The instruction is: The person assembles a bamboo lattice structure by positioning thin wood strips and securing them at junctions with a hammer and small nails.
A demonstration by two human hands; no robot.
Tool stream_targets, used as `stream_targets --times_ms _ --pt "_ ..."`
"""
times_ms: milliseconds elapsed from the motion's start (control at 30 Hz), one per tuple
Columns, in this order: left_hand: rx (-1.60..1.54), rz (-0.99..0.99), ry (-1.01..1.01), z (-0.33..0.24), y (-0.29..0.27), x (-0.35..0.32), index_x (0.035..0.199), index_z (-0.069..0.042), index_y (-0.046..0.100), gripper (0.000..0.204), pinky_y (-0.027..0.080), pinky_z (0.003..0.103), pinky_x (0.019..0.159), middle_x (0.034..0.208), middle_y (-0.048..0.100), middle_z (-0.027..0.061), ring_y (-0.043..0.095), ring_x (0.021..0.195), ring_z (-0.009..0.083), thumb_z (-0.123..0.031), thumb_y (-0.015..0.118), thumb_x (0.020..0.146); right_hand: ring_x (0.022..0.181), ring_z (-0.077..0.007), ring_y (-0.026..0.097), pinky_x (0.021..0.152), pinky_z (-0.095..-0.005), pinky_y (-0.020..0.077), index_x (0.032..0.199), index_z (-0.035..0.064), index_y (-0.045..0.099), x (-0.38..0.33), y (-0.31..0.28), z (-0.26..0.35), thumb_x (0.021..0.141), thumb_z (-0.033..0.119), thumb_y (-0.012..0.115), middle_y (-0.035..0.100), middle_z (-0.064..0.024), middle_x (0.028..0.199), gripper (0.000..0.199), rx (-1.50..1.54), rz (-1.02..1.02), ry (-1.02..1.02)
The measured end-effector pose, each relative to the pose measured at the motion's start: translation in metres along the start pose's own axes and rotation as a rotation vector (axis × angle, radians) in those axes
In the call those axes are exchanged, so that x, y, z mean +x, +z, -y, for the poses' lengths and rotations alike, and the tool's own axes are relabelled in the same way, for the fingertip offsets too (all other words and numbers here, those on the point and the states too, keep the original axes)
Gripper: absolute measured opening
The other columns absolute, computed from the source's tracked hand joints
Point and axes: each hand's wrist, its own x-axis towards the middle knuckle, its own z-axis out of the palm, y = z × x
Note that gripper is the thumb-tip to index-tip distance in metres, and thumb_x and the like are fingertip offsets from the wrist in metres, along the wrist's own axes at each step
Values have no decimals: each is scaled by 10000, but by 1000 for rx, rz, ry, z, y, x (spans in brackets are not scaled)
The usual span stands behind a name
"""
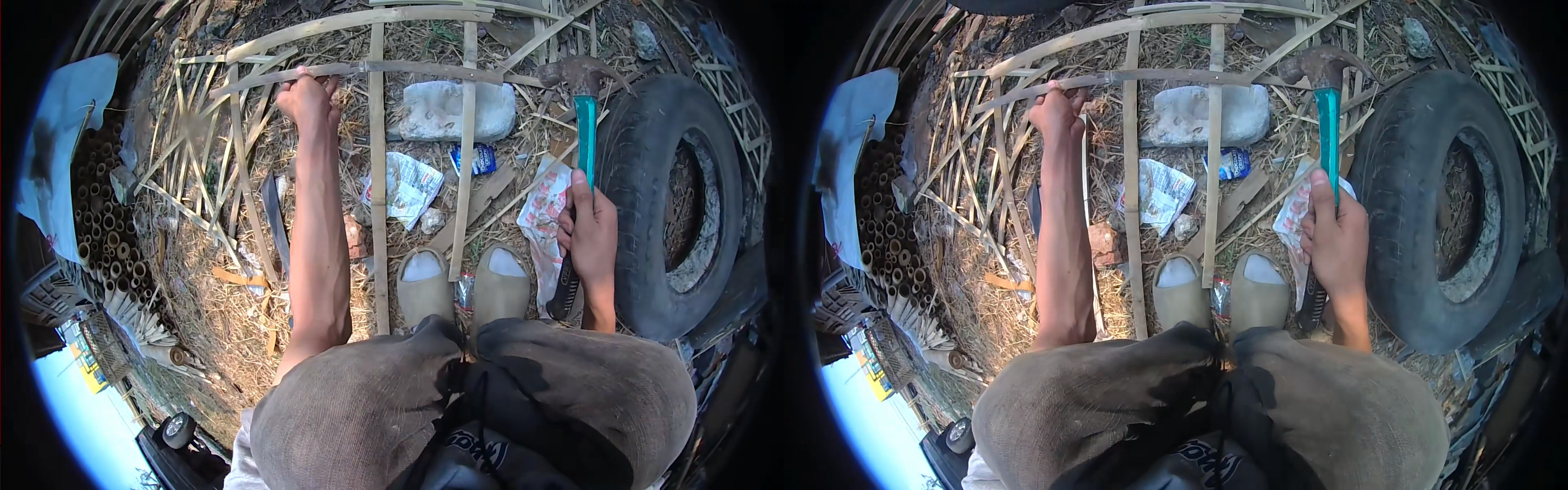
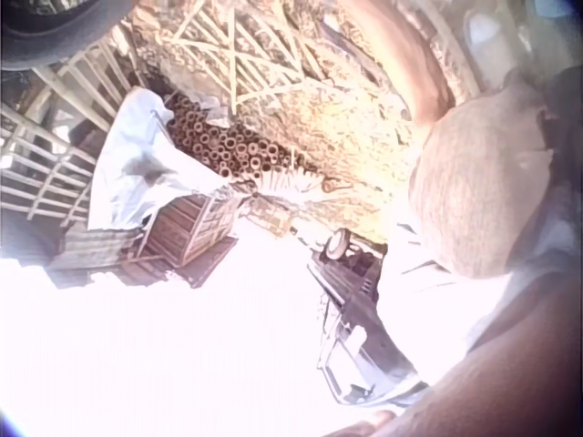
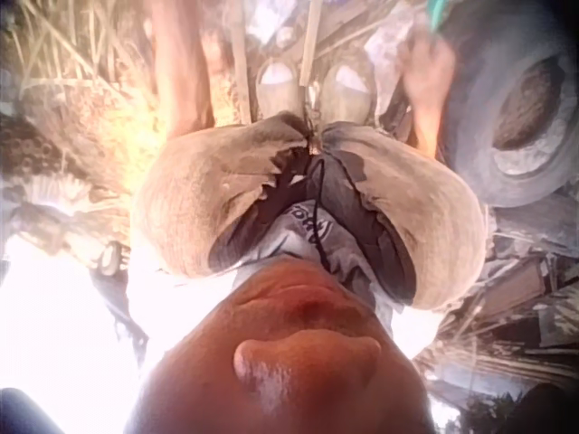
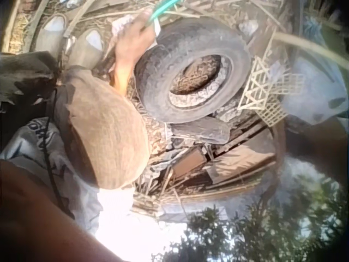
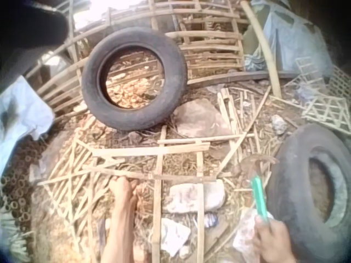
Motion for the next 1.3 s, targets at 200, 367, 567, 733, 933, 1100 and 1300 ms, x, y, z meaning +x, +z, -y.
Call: stream_targets --times_ms 200,367,567,733,933,1100,1300 --pt "-43 -75 -169 -10 17 30 1220 87 509 289 648 478 702 1141 640 239 720 904 344 -63 572 982 484 -17 337 419 -224 279 785 104 495 2 6 5 1084 437 570 389 67 601 454 -24 -6 -16" --pt "-94 -114 -364 31 -44 82 1294 44 335 300 658 615 802 1144 481 246 621 935 385 -83 403 1031 442 -31 311 394 -225 253 782 111 465 0 9 -7 1079 494 550 366 54 581 492 -17 31 -10" --pt "284 33 -120 11 -2 59 1090 153 503 235 522 425 484 661 655 233 669 549 298 -50 450 984 464 -30 336 409 -236 263 771 104 494 3 15 -3 1088 424 564 371 67 588 456 -20 18 79" --pt "902 245 -41 -8 44 16 917 200 596 399 532 410 518 809 695 265 690 618 288 -179 498 997 492 -179 497 481 -375 397 852 -3 579 12 54 -13 1085 390 567 524 -85 597 457 -243 23 -181" --pt "1228 548 395 57 21 -52 1177 211 416 465 569 570 807 905 673 414 693 889 551 -228 461 1028 663 -482 656 596 -519 467 915 -76 625 37 98 -23 1051 336 595 628 -285 687 435 -480 -2 -357" --pt "1293 659 472 56 -7 -56 1107 169 433 389 577 583 711 794 667 387 684 776 563 -214 457 1044 711 -495 676 627 -537 489 907 -80 619 51 111 -48 1009 341 651 644 -291 699 435 -486 -69 -294" --pt "1396 880 584 53 -31 -52 1075 102 449 338 567 596 641 722 658 350 675 702 546 -237 454 1070 719 -442 714 706 -526 543 906 -36 645 72 119 -78 890 325 789 720 -207 745 388 -528 -131 -353"
